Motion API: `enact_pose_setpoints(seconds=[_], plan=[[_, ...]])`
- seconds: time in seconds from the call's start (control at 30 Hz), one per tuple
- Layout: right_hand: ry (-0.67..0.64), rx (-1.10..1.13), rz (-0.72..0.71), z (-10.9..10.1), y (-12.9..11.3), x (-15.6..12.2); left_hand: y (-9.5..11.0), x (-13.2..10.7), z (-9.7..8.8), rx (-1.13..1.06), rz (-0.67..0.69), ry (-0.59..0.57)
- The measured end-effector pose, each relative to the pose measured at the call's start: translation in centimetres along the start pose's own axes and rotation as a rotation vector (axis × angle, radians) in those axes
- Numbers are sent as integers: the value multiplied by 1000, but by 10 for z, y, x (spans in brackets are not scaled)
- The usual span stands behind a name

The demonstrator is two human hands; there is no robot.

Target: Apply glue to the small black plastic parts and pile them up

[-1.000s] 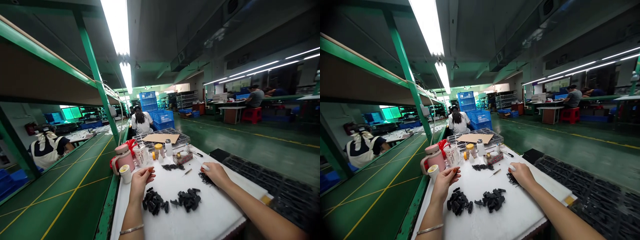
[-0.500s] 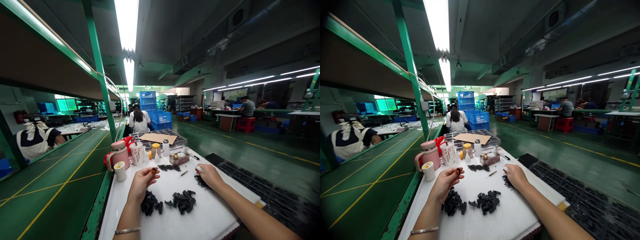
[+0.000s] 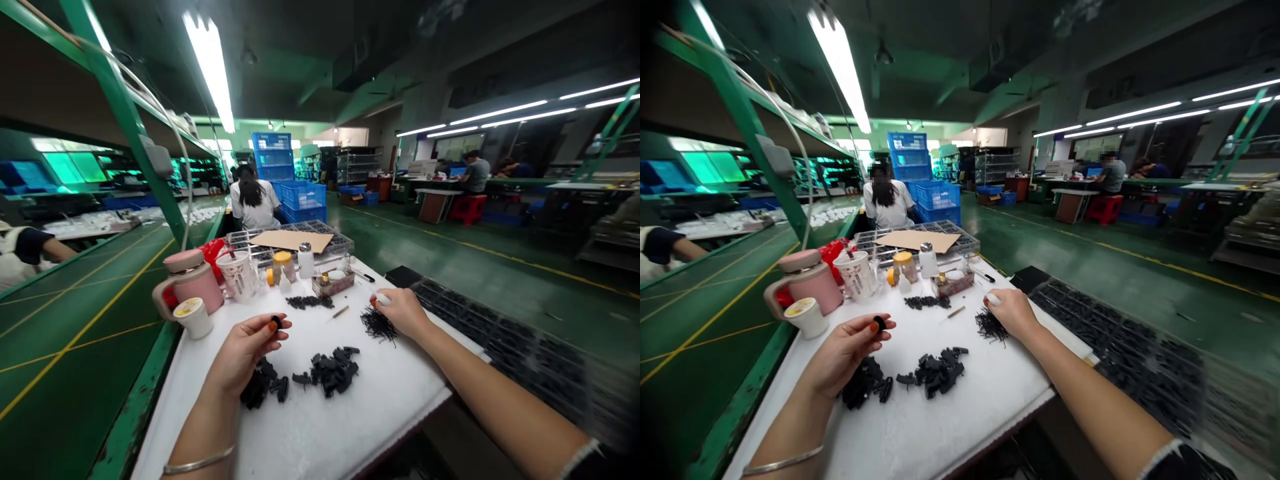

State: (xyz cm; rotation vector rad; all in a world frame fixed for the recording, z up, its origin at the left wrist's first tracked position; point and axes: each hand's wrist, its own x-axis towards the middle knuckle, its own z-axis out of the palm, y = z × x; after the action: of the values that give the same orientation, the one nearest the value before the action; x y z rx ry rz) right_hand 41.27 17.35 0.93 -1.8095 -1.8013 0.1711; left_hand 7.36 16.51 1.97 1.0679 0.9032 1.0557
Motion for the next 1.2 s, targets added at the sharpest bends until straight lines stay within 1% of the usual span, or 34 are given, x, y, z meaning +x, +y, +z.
enact_pose_setpoints(seconds=[0.17, 0.27, 0.4, 0.5, 0.57, 0.63, 0.67, 0.73, 0.83, 0.93, 1.1, 1.2], plan=[[-17, 78, -25, 4, 5, 6, -2, 1, 2, -15, -47, 8], [-13, 111, -40, 6, 4, 7, -1, 0, 6, -34, -49, 16], [-9, 160, -28, 2, -4, 9, -1, -2, 10, -92, -34, 6], [-39, 248, -52, -5, -26, 13, -2, -3, 11, -151, -50, -39], [-87, 337, -93, -8, -50, 16, -3, -3, 13, -202, -57, -67], [-147, 443, -147, -9, -77, 18, -4, -3, 15, -254, -56, -70], [-200, 560, -176, -8, -90, 18, -4, -3, 16, -275, -57, -65], [-268, 715, -233, -3, -113, 17, -5, -2, 18, -297, -62, -57], [-282, 757, -331, 9, -132, 12, -8, -1, 20, -291, -81, -77], [-266, 728, -388, 18, -132, 5, -10, 0, 22, -297, -86, -66], [-242, 704, -348, 20, -121, -6, -14, 2, 25, -342, -91, -29], [-213, 667, -369, 21, -120, -10, -16, 3, 26, -354, -93, -15]])
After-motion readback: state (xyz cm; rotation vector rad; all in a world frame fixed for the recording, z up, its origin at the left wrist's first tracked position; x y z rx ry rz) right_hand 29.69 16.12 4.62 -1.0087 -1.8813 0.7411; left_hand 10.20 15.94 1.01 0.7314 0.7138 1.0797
